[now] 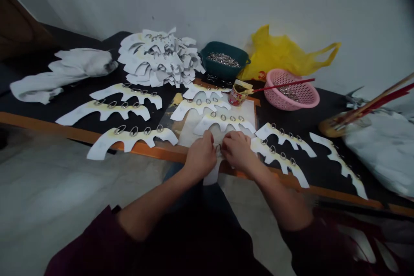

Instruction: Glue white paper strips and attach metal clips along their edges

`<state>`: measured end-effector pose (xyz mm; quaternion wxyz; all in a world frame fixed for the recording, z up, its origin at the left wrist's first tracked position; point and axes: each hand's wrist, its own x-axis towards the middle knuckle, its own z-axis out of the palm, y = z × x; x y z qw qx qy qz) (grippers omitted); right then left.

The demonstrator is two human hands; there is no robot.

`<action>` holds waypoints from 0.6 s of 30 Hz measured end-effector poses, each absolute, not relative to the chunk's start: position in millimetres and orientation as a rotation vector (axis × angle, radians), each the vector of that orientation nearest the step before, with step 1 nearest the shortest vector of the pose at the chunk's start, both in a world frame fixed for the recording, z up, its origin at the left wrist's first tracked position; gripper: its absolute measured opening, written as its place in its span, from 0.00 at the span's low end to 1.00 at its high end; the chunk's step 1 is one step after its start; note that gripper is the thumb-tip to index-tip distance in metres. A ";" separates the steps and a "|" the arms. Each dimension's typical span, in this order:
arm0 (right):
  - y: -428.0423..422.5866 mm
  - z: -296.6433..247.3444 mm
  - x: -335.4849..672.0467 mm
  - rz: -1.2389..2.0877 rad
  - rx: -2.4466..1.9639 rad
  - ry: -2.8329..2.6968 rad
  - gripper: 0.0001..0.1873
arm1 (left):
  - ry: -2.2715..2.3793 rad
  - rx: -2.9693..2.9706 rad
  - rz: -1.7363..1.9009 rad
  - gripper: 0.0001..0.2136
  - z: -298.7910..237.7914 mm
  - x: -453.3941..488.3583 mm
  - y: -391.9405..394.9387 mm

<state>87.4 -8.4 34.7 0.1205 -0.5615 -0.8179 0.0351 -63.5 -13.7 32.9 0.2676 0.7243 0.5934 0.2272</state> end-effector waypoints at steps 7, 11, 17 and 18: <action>-30.1 14.6 86.8 -0.061 -1.375 -2.366 0.10 | 1.638 2.074 0.606 0.06 24.4 -64.6 -18.5; -36.4 15.9 89.8 -0.018 -1.369 -2.358 0.11 | 1.626 2.064 0.795 0.09 17.7 -66.8 -16.8; -38.6 26.2 93.4 0.125 -1.342 -2.377 0.10 | 1.363 2.208 0.986 0.09 3.9 -64.8 -23.0; -38.2 26.5 93.8 0.131 -1.343 -2.379 0.10 | 1.337 2.242 0.980 0.08 1.4 -64.7 -24.1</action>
